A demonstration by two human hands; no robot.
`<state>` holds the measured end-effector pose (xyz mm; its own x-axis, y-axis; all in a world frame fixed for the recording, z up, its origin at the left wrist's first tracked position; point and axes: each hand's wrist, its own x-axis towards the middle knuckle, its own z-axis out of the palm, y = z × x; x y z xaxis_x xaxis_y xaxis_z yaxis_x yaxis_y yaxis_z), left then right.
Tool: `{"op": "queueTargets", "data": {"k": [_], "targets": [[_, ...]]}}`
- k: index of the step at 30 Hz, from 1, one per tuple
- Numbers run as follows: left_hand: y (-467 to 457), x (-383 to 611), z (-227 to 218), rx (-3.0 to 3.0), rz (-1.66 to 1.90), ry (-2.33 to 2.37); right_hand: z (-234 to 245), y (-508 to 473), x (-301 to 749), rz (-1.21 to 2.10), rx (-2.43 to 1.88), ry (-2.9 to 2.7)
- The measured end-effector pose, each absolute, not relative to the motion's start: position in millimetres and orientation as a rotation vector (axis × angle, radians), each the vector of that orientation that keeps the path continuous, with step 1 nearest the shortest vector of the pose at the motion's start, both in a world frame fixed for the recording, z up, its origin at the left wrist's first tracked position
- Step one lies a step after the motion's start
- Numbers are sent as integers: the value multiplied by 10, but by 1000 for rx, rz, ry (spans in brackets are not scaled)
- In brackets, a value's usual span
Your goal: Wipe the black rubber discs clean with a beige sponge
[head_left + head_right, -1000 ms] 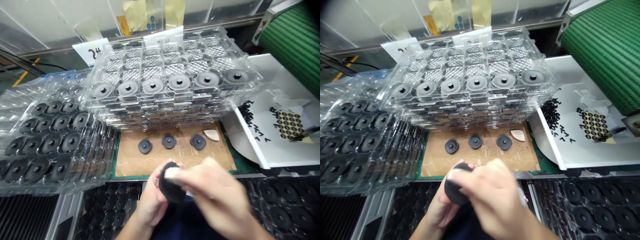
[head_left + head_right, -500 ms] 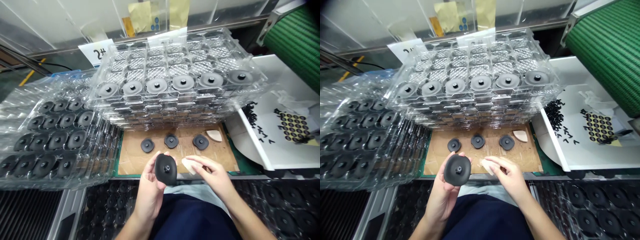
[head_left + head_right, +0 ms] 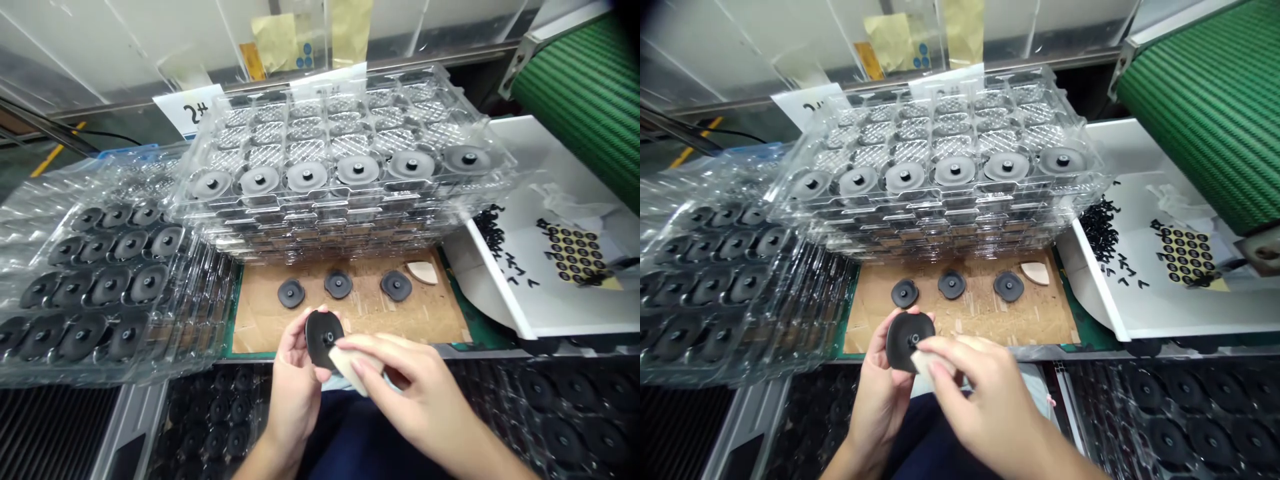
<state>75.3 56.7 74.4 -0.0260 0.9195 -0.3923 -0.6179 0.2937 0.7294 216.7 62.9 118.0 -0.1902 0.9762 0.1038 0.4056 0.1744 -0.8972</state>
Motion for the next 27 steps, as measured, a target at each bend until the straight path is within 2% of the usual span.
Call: {"op": "queueTargets", "data": {"k": [2,5,10,15,21,25,27], "targets": [[567,714,740,408,1307,984,1064,557,2291,1046,-1442,-1675],[575,742,743,419,1290,981,1035,485,2398,931,-1549,-1529],[574,837,783,446,1265,944,1298,583,2173,715,-1327,-1628],[551,714,778,601,1304,1012,1314,623,2131,1004,-1368,-1657],[555,725,747,742,1327,883,1337,590,2152,834,-1328,-1621],[570,702,718,841,1346,896,1320,588,2176,1042,-1383,-1692],[571,681,709,905,1365,884,1324,588,2205,1041,-1411,-1715]]}}
